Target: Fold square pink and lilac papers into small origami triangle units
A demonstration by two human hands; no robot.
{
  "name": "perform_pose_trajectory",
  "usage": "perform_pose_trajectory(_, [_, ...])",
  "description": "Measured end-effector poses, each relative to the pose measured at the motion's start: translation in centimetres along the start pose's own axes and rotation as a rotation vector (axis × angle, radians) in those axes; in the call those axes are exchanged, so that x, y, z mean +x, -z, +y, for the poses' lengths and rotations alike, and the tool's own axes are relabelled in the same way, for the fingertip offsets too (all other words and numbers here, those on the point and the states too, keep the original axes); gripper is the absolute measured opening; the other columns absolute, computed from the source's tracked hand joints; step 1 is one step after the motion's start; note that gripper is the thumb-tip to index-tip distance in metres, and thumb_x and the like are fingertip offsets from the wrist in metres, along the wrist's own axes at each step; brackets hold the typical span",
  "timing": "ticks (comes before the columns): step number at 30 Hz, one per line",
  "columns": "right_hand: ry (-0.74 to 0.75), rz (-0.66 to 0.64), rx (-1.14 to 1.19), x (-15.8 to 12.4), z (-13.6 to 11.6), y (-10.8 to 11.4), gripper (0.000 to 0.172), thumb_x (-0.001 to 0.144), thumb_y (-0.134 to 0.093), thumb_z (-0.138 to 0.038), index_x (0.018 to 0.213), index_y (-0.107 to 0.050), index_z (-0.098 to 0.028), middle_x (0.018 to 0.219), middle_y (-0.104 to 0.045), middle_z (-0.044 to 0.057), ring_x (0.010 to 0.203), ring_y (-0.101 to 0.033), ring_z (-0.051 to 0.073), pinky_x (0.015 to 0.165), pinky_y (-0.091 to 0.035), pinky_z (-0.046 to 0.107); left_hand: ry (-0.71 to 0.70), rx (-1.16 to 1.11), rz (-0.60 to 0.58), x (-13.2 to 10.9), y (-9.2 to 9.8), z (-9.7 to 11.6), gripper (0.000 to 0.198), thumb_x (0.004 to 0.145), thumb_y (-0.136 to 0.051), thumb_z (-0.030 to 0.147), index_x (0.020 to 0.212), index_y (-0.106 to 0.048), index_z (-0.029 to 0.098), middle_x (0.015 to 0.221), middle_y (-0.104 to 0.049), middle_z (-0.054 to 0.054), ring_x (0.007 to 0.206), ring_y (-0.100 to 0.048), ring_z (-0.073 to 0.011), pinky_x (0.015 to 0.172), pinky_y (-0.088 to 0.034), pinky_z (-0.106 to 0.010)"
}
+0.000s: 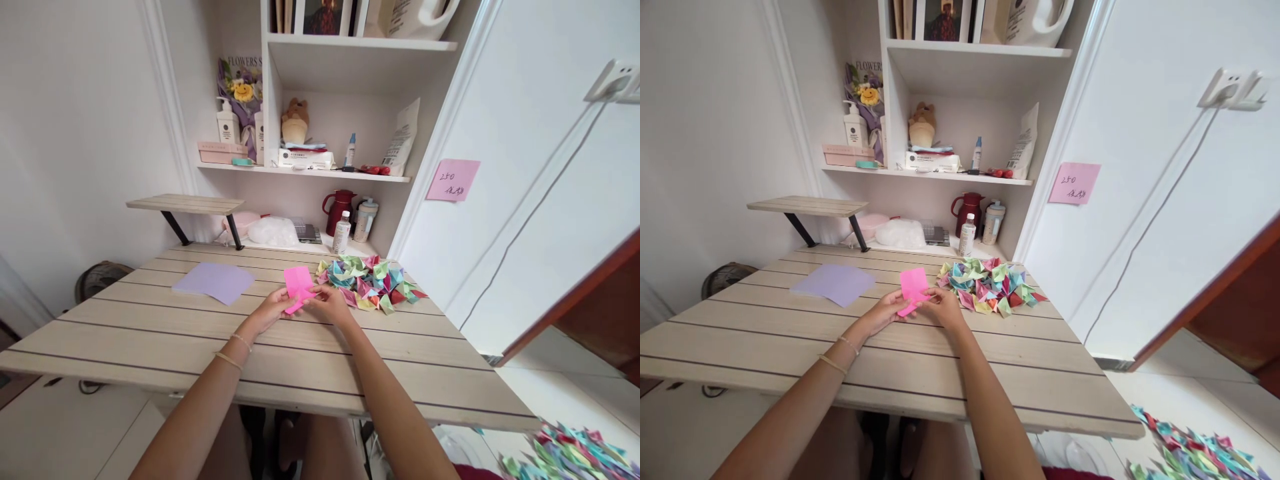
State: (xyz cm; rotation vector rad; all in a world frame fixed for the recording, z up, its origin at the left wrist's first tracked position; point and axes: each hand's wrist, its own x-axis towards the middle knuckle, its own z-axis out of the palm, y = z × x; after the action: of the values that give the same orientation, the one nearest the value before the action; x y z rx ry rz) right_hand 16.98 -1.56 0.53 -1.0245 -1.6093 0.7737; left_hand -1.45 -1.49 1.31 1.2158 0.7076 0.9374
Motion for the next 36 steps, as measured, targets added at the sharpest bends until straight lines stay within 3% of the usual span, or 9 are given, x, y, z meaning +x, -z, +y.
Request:
perform_pose_trajectory(5, [0.114,0.008,-0.135,0.05,0.08,0.25,0.034,0.067,-0.064,-0.031,0.099,-0.065,-0.023,0.09,-0.063,0.006,0.067,-0.056,0.015,0.063,-0.045,0.029,-0.107,-0.072,0.103,0.14,0.18,0.38,0.068,0.068,-0.068,0.023,0.126,-0.034,0.025,0.101,-0.064,-0.012,0.082,-0.065,-0.0189,0.07,-0.05,-0.03])
perform_pose_trajectory(8, [0.131,0.096,-0.218,0.1,0.3,0.45,0.031,0.073,-0.056,-0.028,0.103,-0.064,-0.025,0.091,-0.062,0.006,0.068,-0.055,0.016,0.066,-0.044,0.03,-0.091,-0.021,0.084,0.14,0.18,0.35,0.061,0.065,-0.07,0.024,0.12,-0.045,0.02,0.097,-0.066,-0.013,0.082,-0.065,-0.0207,0.073,-0.05,-0.032])
perform_pose_trajectory(13, [0.107,0.181,-0.279,0.1,0.54,0.63,0.031,0.074,-0.052,-0.025,0.103,-0.064,-0.025,0.088,-0.064,0.006,0.065,-0.054,0.017,0.069,-0.044,0.033,-0.063,0.09,0.107,0.27,-0.07,-0.2,0.045,0.063,-0.071,0.028,0.104,-0.06,0.013,0.085,-0.069,-0.013,0.071,-0.066,-0.0214,0.064,-0.052,-0.03])
perform_pose_trajectory(17, [0.059,0.158,-0.166,0.08,0.51,0.42,0.025,0.069,-0.057,-0.028,0.091,-0.069,-0.025,0.079,-0.067,0.005,0.063,-0.055,0.017,0.067,-0.045,0.033,-0.191,0.076,0.13,0.47,-0.28,-0.21,0.033,0.059,-0.073,0.026,0.087,-0.067,0.011,0.081,-0.07,-0.01,0.077,-0.065,-0.0206,0.077,-0.05,-0.035])
perform_pose_trajectory(21, [-0.027,0.096,0.096,0.24,0.28,0.32,0.023,0.064,-0.063,-0.033,0.083,-0.069,-0.021,0.077,-0.068,0.004,0.067,-0.058,0.018,0.064,-0.047,0.031,-0.275,0.103,0.198,0.46,-0.28,0.18,0.027,0.059,-0.072,0.03,0.078,-0.069,0.012,0.077,-0.07,-0.007,0.076,-0.064,-0.0206,0.081,-0.047,-0.037])
perform_pose_trajectory(24, [-0.052,0.115,0.218,0.37,0.13,0.38,0.023,0.059,-0.068,-0.033,0.077,-0.069,-0.019,0.076,-0.068,0.004,0.067,-0.059,0.017,0.064,-0.048,0.03,-0.281,0.13,0.181,0.34,-0.26,0.3,0.028,0.058,-0.072,0.027,0.081,-0.068,0.012,0.083,-0.07,-0.008,0.08,-0.063,-0.021,0.082,-0.047,-0.035])
perform_pose_trajectory(30, [0.04,0.066,0.149,0.39,-0.01,0.48,0.024,0.059,-0.067,-0.031,0.08,-0.069,-0.02,0.082,-0.068,0.004,0.073,-0.06,0.018,0.068,-0.048,0.031,-0.291,0.103,0.236,0.39,-0.13,0.09,0.041,0.047,-0.079,0.02,0.084,-0.067,0.011,0.088,-0.069,-0.01,0.084,-0.063,-0.0229,0.08,-0.047,-0.034])
perform_pose_trajectory(36, [0.039,0.142,0.103,0.29,-0.31,0.43,0.017,0.063,-0.066,-0.035,0.07,-0.068,-0.02,0.073,-0.067,0.004,0.07,-0.059,0.018,0.066,-0.047,0.031,-0.292,0.145,0.22,0.17,-0.53,0.54,0.025,0.058,-0.072,0.031,0.076,-0.069,0.013,0.078,-0.07,-0.009,0.078,-0.064,-0.0231,0.079,-0.048,-0.035])
